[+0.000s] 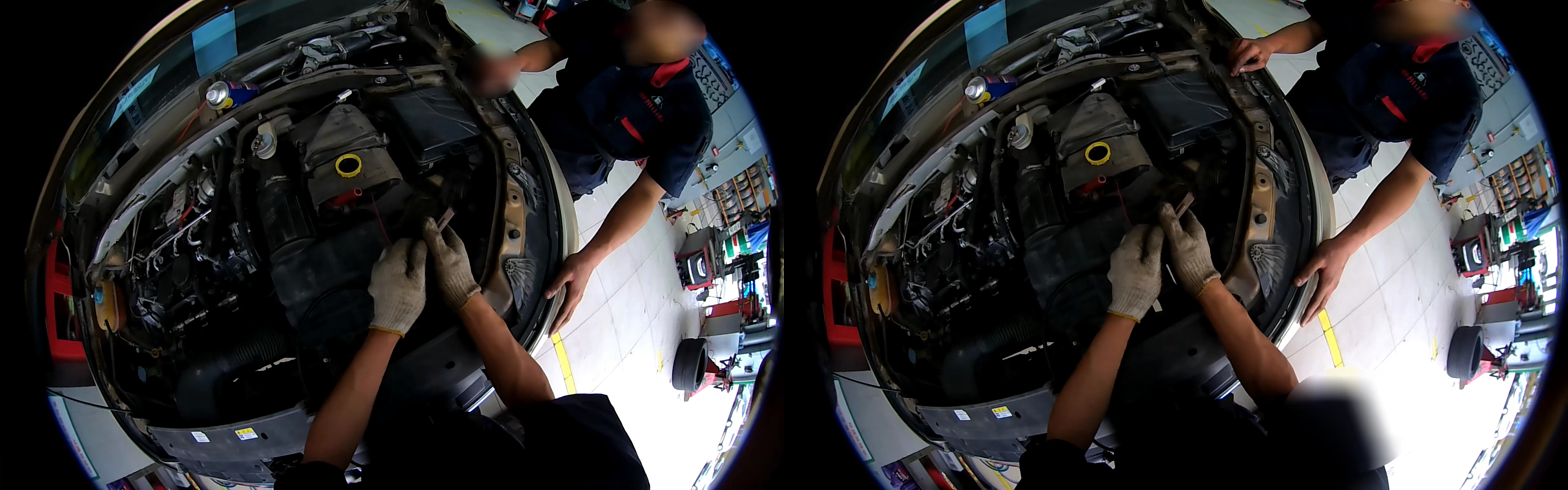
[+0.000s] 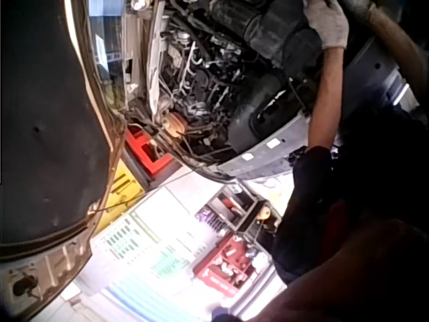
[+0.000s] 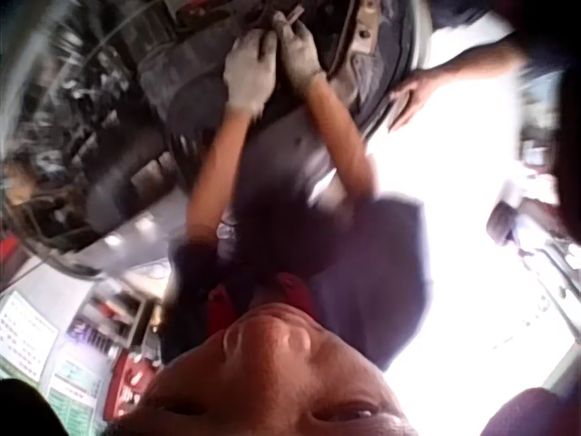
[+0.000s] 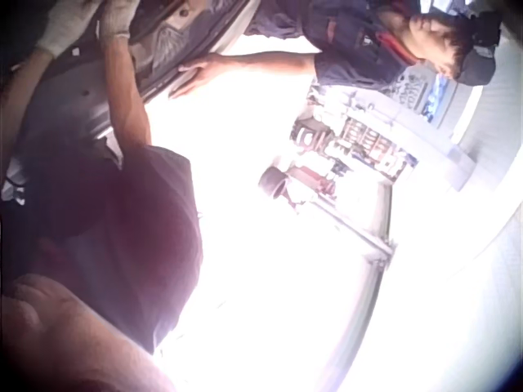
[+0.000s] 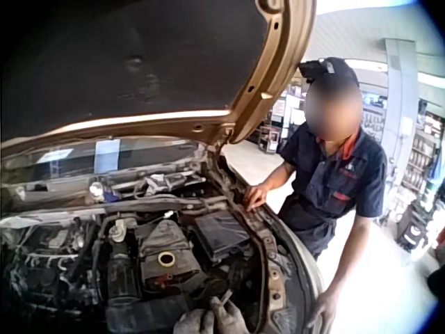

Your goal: The person connects jumper cables to a portable battery charger and attaches them to the car battery. He then uses a wrench to tighten bolts on the engine block while another person assists nearby.

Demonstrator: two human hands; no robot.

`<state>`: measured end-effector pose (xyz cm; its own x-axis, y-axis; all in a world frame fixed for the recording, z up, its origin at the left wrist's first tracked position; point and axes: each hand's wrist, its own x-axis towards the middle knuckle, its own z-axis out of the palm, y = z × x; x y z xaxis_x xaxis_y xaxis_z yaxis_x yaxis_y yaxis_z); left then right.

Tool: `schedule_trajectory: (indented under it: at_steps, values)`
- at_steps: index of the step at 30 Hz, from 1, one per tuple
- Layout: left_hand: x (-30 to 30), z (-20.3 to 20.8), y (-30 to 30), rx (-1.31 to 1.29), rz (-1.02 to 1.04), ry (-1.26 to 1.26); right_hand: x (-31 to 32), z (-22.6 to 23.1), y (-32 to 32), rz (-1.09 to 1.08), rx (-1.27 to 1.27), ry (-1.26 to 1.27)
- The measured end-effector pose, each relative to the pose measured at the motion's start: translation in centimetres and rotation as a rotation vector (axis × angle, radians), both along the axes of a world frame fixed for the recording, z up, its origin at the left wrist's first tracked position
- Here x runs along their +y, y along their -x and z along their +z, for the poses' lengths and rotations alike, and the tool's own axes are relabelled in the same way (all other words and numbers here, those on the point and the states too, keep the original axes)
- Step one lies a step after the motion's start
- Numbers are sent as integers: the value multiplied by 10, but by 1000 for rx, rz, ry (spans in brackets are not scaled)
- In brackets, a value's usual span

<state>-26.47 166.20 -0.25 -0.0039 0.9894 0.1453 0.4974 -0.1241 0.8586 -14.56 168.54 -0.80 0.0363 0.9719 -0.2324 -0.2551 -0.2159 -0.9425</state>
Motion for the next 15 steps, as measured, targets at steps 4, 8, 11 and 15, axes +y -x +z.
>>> schedule_trajectory:
  at_steps: [4,8,11,15]
  values:
    - [-12,4,3,337,-32,-135,11,-16,-3,-137,-32,124]
    - [-49,10,10,471,31,-183,40,-27,-18,-46,-157,256]
    - [-72,8,4,379,-46,-129,114,-101,-55,-39,-633,186]
    - [-87,6,10,414,-224,-173,181,-142,-86,273,-1799,-4]
